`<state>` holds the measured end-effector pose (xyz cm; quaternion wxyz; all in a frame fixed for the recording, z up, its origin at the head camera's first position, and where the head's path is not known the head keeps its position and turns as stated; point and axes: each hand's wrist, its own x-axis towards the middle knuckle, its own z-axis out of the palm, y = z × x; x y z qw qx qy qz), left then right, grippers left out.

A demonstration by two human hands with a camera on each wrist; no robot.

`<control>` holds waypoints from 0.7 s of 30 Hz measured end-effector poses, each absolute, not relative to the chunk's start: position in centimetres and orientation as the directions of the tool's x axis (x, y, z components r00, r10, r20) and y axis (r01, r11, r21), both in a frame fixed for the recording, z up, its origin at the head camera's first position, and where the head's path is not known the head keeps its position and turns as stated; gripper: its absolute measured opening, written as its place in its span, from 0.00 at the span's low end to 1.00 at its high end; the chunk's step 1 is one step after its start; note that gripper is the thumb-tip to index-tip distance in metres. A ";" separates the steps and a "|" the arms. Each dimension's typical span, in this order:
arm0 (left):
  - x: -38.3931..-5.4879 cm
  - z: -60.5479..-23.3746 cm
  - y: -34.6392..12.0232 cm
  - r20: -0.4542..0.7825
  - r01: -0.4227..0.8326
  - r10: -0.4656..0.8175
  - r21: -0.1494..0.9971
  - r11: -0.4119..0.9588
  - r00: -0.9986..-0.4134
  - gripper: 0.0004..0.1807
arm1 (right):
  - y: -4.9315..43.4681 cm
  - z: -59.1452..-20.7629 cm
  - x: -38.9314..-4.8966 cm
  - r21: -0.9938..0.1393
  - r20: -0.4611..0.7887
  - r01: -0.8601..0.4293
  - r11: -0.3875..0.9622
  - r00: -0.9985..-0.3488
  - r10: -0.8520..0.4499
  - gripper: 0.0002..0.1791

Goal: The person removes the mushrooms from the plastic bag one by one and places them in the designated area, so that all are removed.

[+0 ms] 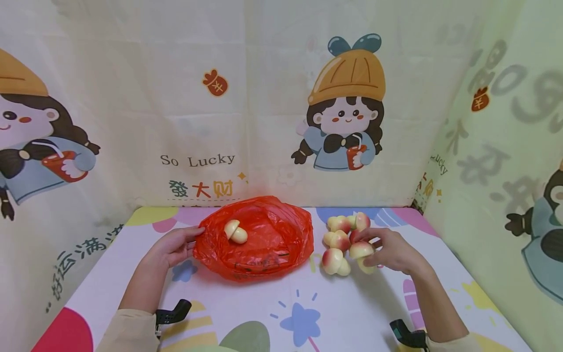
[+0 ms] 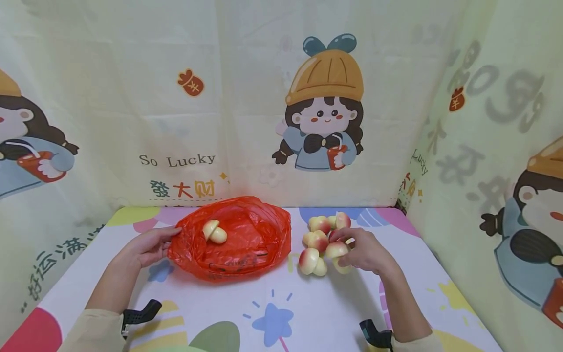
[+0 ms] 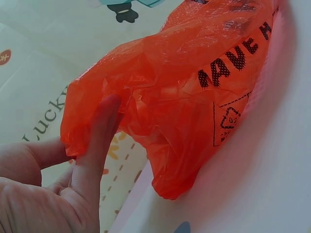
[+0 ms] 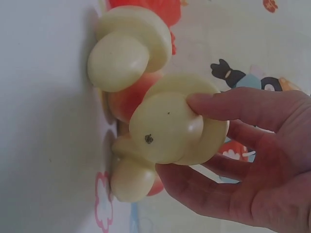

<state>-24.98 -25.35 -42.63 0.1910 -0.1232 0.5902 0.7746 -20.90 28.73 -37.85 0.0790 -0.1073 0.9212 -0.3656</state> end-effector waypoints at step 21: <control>-25.1 -42.7 -25.5 -0.415 -0.444 0.167 0.865 -0.234 -0.895 0.30 | 27.7 -38.8 -21.2 -0.601 -0.112 -0.055 0.797 -0.982 -0.152 0.28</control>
